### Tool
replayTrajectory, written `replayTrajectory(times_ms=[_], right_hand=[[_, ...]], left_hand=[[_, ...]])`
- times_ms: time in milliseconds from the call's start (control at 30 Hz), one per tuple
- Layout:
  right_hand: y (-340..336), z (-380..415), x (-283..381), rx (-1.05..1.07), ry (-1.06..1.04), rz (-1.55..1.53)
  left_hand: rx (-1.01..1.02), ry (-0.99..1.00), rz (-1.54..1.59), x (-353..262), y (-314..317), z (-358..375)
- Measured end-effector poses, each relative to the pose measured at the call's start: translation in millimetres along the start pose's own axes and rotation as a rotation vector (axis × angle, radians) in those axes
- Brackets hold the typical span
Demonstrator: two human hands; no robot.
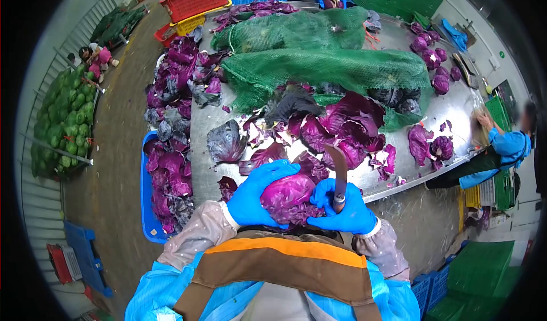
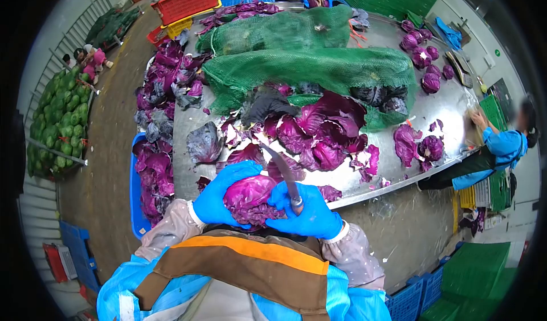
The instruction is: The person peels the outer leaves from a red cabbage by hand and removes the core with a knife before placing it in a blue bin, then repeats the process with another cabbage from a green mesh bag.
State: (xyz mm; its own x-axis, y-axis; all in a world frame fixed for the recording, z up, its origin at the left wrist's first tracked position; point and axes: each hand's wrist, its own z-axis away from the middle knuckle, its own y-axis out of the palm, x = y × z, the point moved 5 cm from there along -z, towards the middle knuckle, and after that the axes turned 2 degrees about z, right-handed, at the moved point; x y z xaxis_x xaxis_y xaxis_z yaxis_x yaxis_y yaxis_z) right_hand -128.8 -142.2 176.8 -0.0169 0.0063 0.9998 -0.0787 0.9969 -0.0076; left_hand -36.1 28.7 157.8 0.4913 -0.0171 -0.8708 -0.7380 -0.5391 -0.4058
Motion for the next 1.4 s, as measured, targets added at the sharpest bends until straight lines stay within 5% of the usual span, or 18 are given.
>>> replayTrajectory(times_ms=[100, 267, 500, 600, 667, 733, 833, 867, 900, 1067, 1167, 1267, 1367, 1400], right_hand=[[1.2, -2.4, 9.6, 0.077, 0.098, 0.023], [-0.5, 6.1, 17.5, 0.090, -0.200, 0.437], [-3.0, 6.2, 22.1, 0.147, -0.195, 0.464], [-8.4, 13.7, 5.9, 0.036, -0.065, 0.081], [-24.9, 6.5, -0.2, -0.083, 0.236, -0.055], [-35.1, 0.2, -16.2, -0.347, 0.355, -0.254], [-66.6, 3.7, -48.4, -0.487, 0.097, 0.531], [-76.0, 6.0, -44.9, -0.465, 0.168, 1.053], [-84.9, 4.1, -51.8, -0.463, 0.262, 1.137], [-44.0, -14.0, -20.8, -0.251, -0.001, 0.229], [-2.4, -34.2, -2.5, -0.139, -0.073, 0.484], [2.8, -41.0, -23.4, -0.113, -0.084, 0.364], [-3.3, -42.6, -28.0, -0.197, 0.122, 0.406], [-5.1, -43.8, -40.5, -0.336, -0.066, 0.458]], left_hand=[[0.010, 0.000, 0.009, -1.3, 1.0, -2.0], [0.063, -0.005, -0.075, 0.4, 2.2, -5.7], [0.077, -0.022, -0.111, 1.6, 0.1, -8.6], [0.082, -0.029, -0.040, 7.7, -1.7, -6.5], [0.092, 0.003, -0.008, 12.7, -1.7, -7.7], [0.028, -0.134, 0.351, 40.7, 2.3, 1.4], [-0.056, -0.263, 0.736, 77.5, 5.6, 21.6], [-0.100, -0.301, 0.822, 84.6, 6.8, 29.3], [-0.144, -0.337, 0.908, 85.6, 7.7, 33.9], [-0.331, -0.599, 1.441, 124.5, 31.8, 73.6], [-0.306, -0.574, 1.503, 112.1, 30.0, 59.5], [-0.327, -0.520, 1.450, 105.7, 22.5, 53.1], [-0.442, -0.457, 1.387, 110.5, 21.7, 53.0], [-0.469, -0.436, 1.383, 113.7, 20.8, 52.9]])
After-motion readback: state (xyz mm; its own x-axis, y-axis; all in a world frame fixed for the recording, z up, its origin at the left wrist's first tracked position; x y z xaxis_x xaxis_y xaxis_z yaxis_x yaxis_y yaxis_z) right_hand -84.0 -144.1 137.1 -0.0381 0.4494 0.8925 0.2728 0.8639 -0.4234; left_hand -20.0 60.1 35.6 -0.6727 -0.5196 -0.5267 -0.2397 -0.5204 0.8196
